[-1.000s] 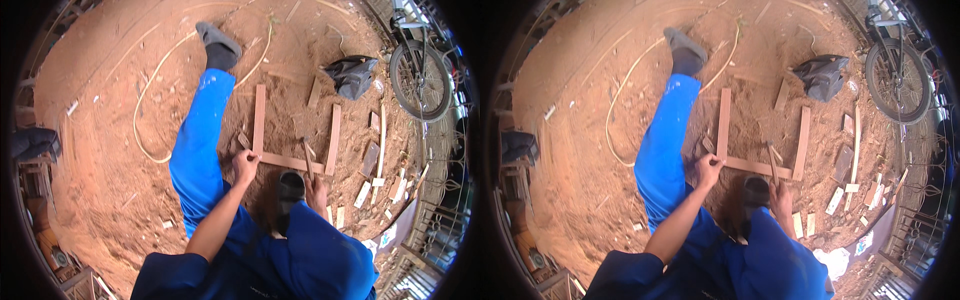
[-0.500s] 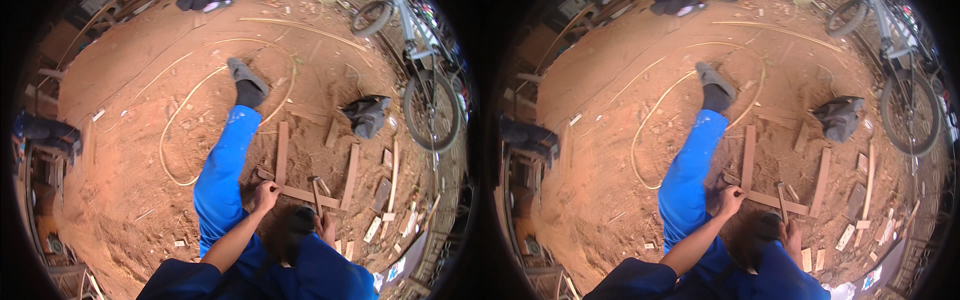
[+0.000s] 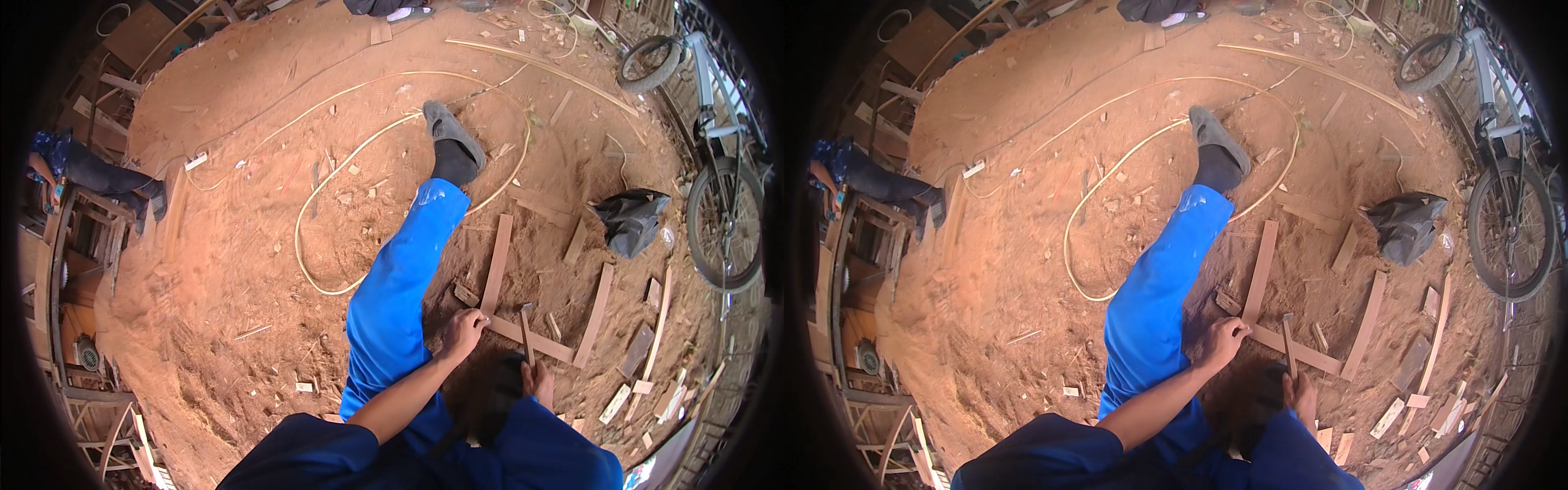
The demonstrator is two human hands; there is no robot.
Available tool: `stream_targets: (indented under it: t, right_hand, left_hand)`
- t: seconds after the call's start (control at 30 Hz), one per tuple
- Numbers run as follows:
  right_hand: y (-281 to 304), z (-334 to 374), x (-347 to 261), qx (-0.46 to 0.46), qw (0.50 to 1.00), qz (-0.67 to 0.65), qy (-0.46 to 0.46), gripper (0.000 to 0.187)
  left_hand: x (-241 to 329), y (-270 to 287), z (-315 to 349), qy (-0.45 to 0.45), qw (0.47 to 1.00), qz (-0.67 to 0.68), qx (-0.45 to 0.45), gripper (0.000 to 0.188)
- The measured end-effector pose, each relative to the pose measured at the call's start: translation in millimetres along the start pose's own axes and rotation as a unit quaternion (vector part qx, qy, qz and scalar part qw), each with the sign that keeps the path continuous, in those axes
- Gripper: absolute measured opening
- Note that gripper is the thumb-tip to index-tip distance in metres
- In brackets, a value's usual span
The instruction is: The person assembles a wooden frame on a dirt floor by aligning thin wooden strips and hammering small nails into the joints to secure them.
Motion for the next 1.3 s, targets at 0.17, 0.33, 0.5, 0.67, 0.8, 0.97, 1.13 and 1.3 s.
stream_targets:
  t: [0.17,0.33,0.5,0.67,0.8,0.97,1.13,1.3]
  right_hand:
    - [1,-3,-3,0.005,1.0,0.012,-0.004,0.039]
    - [7,-3,-18,-0.005,1.0,-0.003,0.007,0.039]
    - [7,5,-17,-0.012,1.0,-0.004,0.003,0.037]
    - [3,9,-4,-0.022,1.0,0.011,0.012,0.036]
    - [-7,-1,1,0.049,0.995,-0.033,0.075,0.033]
    - [0,-3,-12,-0.001,0.999,-0.013,0.03,0.033]
    - [15,11,-29,-0.056,0.996,-0.054,0.032,0.032]
    - [19,13,-47,-0.091,0.99,-0.001,0.108,0.03]
  left_hand:
    - [3,0,-1,-0.007,1.0,-0.008,0.003,0.018]
    - [8,8,-7,-0.034,0.999,0.003,0.009,0.018]
    - [4,2,3,-0.018,1.0,0.01,0.012,0.017]
    - [-1,-3,4,0.014,0.999,0.039,-0.008,0.01]
    - [1,6,-18,0.076,0.995,0.06,-0.04,0.004]
    - [-8,5,-13,0.029,0.999,0.027,-0.013,0.018]
    - [0,1,-13,0.051,0.998,0.019,-0.041,0.019]
    - [-5,3,-13,0.055,0.997,0.008,-0.057,0.017]
Point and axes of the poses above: each hand's wrist, its own z-axis away from the middle knuckle, its own y-axis out of the back of the hand, x = y × z, the point moved 1 cm from there along -z, towards the middle knuckle, and after that the axes turned 2 degrees about z, right-handed, at the moved point
